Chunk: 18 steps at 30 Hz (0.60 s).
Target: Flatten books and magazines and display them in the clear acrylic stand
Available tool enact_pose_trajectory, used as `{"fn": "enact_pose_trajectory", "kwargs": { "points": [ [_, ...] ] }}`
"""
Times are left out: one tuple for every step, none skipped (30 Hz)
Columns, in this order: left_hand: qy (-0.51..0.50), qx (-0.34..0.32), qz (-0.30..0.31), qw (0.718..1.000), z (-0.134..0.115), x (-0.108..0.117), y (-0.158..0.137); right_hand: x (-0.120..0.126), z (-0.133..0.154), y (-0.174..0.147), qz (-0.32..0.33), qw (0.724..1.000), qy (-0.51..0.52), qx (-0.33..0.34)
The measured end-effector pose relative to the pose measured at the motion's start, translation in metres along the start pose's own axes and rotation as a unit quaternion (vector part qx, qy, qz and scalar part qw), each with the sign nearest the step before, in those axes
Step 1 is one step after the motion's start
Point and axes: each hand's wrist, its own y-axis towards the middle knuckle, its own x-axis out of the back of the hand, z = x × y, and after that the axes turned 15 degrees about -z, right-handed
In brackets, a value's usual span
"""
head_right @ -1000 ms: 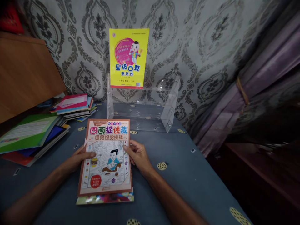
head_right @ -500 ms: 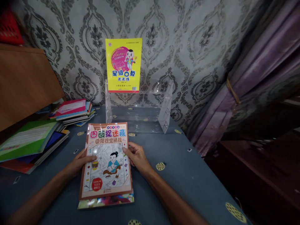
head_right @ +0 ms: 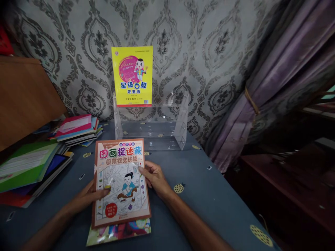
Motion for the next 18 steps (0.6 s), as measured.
{"fn": "enact_pose_trajectory", "kwargs": {
  "points": [
    [0.003,-0.001,-0.006,1.000,0.001,0.000,0.002,0.000,0.001,0.000,0.001,1.000,0.001,0.002],
    [0.005,-0.001,-0.013,1.000,0.002,0.000,0.003,0.000,0.002,0.000,0.002,1.000,0.002,0.002],
    [0.006,0.000,-0.020,1.000,0.002,0.000,0.003,0.000,0.003,-0.001,0.003,1.000,0.003,0.001],
    [0.008,0.002,-0.026,1.000,0.001,0.000,0.004,0.000,0.004,-0.001,0.007,1.000,0.003,-0.002],
    [0.009,0.005,-0.031,0.999,0.000,-0.001,0.003,0.000,0.005,-0.001,0.013,1.000,0.005,-0.007],
    [0.010,0.009,-0.034,0.999,-0.002,-0.003,0.003,0.000,0.006,-0.001,0.022,1.000,0.008,-0.012],
    [0.011,0.013,-0.036,0.999,-0.003,-0.004,0.002,0.001,0.007,-0.002,0.033,0.999,0.011,-0.015],
    [0.009,0.017,-0.036,0.999,-0.005,-0.006,0.001,0.001,0.009,-0.002,0.045,0.999,0.015,-0.017],
    [0.005,0.020,-0.037,0.999,-0.007,-0.007,0.001,0.001,0.010,-0.002,0.056,0.998,0.016,-0.018],
    [-0.003,0.022,-0.038,0.999,-0.008,-0.009,0.000,0.001,0.011,-0.003,0.066,0.997,0.017,-0.020],
    [-0.011,0.025,-0.036,0.999,-0.009,-0.010,0.000,0.002,0.011,-0.004,0.074,0.997,0.017,-0.024],
    [-0.019,0.027,-0.035,0.999,-0.009,-0.011,-0.001,0.002,0.012,-0.005,0.082,0.996,0.017,-0.030],
    [-0.027,0.028,-0.037,0.999,-0.009,-0.013,-0.002,0.002,0.013,-0.006,0.087,0.995,0.016,-0.037],
    [-0.035,0.028,-0.041,0.998,-0.009,-0.014,-0.003,0.002,0.013,-0.008,0.091,0.995,0.014,-0.046],
    [-0.041,0.024,-0.046,0.998,-0.008,-0.015,-0.004,0.002,0.014,-0.009,0.092,0.994,0.012,-0.054],
    [-0.047,0.018,-0.052,0.997,-0.008,-0.016,-0.005,0.002,0.015,-0.011,0.095,0.994,0.008,-0.061],
    [-0.051,0.010,-0.055,0.997,-0.007,-0.017,-0.006,0.002,0.016,-0.012,0.102,0.993,0.003,-0.066],
    [-0.051,0.000,-0.057,0.997,-0.007,-0.017,-0.007,0.002,0.017,-0.013,0.112,0.991,-0.001,-0.067]
  ]
}}
